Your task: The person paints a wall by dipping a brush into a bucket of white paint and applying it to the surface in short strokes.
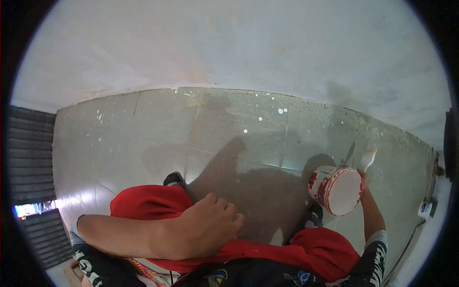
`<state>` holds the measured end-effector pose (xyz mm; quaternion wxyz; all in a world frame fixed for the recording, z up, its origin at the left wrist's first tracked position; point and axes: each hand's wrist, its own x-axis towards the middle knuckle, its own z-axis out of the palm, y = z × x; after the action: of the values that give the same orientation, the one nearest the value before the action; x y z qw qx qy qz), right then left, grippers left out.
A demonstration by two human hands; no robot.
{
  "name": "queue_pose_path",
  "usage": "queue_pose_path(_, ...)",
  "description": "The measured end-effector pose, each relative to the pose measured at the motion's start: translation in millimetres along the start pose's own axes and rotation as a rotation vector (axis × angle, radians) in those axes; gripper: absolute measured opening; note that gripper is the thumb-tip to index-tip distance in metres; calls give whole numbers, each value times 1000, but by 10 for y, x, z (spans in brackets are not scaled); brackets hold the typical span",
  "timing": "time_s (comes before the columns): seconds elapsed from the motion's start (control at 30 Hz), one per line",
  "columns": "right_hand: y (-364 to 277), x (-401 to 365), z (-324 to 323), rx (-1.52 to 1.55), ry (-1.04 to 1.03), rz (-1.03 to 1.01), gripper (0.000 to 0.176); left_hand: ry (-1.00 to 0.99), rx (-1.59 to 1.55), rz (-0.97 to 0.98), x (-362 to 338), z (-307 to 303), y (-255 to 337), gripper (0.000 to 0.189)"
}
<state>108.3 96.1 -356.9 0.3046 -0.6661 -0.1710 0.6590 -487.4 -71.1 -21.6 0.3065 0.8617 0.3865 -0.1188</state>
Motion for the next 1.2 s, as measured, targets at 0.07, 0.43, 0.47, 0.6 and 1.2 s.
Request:
queue_pose_path(0.07,253,215,80,21,25,-99,27,-11,29,37,-78,69,-167,23)
queue_pose_path(0.43,751,-786,2965,307,-79,-48,40,-128,61,317,-456,360,-1181,26)
queue_pose_path(0.47,825,-827,3115,268,-82,-124,40,-221,86,342,-463,383,-1232,31)
queue_pose_path(0.6,767,-1319,3661,-262,28,-449,33,-300,208,431,-525,451,-1181,31)
queue_pose_path(1.2,1342,-2973,3388,-753,600,-633,27,-174,504,647,-1108,42,-1074,49)
